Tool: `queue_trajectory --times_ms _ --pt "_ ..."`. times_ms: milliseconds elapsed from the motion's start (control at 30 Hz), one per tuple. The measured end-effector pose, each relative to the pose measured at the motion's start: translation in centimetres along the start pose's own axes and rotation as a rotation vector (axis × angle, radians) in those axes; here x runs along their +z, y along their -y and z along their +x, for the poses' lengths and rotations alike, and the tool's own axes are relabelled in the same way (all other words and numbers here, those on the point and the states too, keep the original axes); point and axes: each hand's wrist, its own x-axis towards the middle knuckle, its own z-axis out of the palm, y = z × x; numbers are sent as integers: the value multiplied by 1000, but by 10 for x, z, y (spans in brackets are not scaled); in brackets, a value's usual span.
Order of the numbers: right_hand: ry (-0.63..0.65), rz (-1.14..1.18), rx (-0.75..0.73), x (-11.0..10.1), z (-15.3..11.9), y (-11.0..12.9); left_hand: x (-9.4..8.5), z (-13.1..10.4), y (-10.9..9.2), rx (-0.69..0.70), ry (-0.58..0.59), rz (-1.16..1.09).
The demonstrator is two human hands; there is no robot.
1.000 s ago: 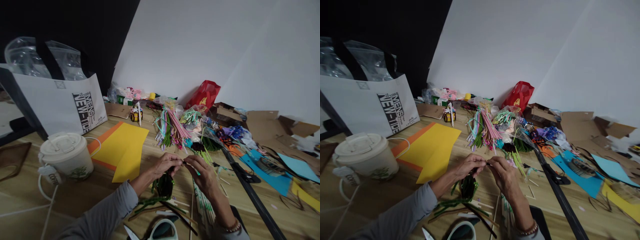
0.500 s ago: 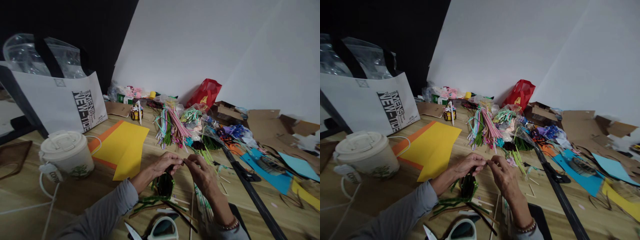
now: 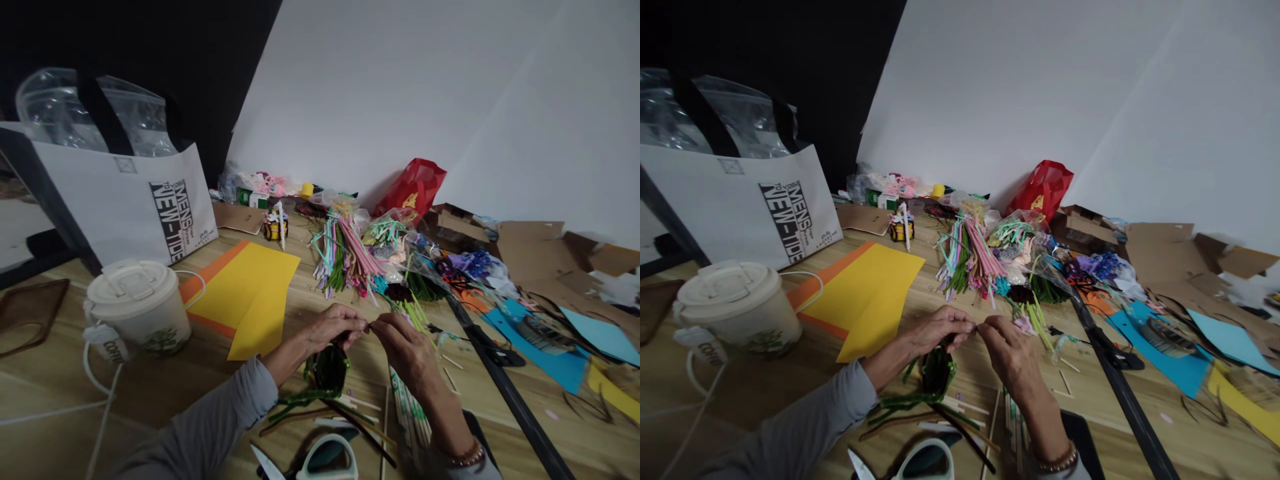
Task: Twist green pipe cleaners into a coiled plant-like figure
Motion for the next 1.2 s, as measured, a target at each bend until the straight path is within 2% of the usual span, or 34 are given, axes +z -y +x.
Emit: queue_trajectory --times_ms 133,233,300,400,467,533,600,667,767,933,1067,1200 --pt "38 90 19 -2 4 1 1 2 1 45 -77 87" --pt "50 207 112 -6 10 7 6 2 1 98 -132 223" --pt "49 305 239 -7 12 11 11 0 2 151 -191 397" --pt "53 538 516 -6 13 14 20 -5 3 294 -296 829" --pt "54 765 695 -4 11 12 26 -9 4 389 -309 1127" --pt "42 987 821 -1 10 9 29 -12 5 430 -295 1293" --pt "37 1148 895 1 9 8 30 -12 4 426 -307 1297" --pt "40 1235 924 0 10 7 29 -11 3 410 -345 1183" --pt "38 1216 889 -4 13 10 24 -7 1 367 -340 891" --pt "-24 888 658 -13 16 16 11 -3 -4 258 -170 403" --pt "-2 552 385 -14 17 20 7 -3 -5 186 -81 238" --pt "-25 406 204 -15 17 20 4 -3 -5 123 -39 186"
